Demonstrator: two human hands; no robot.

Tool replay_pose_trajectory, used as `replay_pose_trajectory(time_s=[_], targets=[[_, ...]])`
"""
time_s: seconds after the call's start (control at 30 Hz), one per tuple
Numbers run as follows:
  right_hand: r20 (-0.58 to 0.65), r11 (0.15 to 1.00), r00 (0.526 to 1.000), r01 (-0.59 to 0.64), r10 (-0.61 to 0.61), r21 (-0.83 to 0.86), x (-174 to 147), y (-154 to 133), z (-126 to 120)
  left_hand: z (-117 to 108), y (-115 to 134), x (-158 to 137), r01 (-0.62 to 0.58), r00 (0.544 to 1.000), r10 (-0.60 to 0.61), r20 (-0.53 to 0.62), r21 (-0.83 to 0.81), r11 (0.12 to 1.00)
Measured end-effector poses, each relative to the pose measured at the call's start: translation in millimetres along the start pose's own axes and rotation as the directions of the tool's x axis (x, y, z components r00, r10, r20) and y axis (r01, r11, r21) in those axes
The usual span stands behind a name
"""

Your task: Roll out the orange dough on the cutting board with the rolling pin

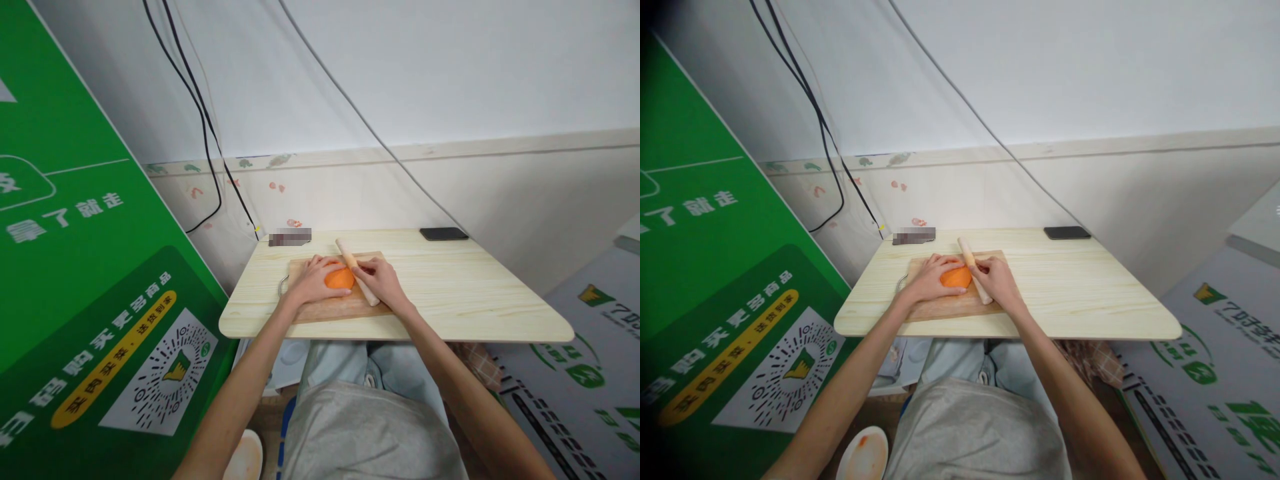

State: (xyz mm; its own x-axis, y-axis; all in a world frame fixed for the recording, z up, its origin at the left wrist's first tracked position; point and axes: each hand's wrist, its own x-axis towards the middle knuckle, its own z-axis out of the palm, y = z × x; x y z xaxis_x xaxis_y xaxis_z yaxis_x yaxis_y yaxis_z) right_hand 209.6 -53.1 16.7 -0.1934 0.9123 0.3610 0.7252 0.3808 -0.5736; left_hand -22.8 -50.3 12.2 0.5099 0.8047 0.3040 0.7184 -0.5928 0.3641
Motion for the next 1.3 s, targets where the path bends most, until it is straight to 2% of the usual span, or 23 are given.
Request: replay_pose_trajectory(time_s=[0.23, 0.4, 0.73, 0.87, 1.07, 1.3], targets=[[-0.017, 0.998, 1.0, -0.01, 0.009, -0.063, 1.3, -7.5, 1.5, -0.3, -0.6, 0.2, -0.014, 1.0, 0.013, 0.024, 0.034, 0.999], [-0.01, 0.995, 1.0, 0.005, -0.006, -0.105, -0.2, -12.3, -0.1, 2.2, -2.0, 0.8, -0.023, 1.0, 0.023, -0.002, 0.029, 0.999], [0.05, 0.989, 0.996, 0.084, -0.078, -0.124, 2.9, -5.3, -0.9, 3.9, -4.5, 2.2, -0.014, 0.999, 0.012, -0.039, -0.059, 0.998], [0.036, 0.996, 0.996, 0.088, -0.087, -0.029, 1.3, -0.4, 1.4, 3.5, -5.5, 2.2, -0.015, 0.999, 0.011, -0.05, -0.072, 0.997], [-0.085, 0.969, 0.996, 0.002, 0.02, 0.249, -1.1, 5.5, 7.4, 2.0, -7.5, 0.5, -0.022, 0.998, 0.018, -0.054, -0.067, 0.998], [-0.109, 0.964, 0.994, 0.011, 0.019, 0.267, -0.7, 5.0, 8.8, 2.4, -6.7, -2.3, -0.05, 0.999, 0.05, 0.013, 0.03, 0.998]])
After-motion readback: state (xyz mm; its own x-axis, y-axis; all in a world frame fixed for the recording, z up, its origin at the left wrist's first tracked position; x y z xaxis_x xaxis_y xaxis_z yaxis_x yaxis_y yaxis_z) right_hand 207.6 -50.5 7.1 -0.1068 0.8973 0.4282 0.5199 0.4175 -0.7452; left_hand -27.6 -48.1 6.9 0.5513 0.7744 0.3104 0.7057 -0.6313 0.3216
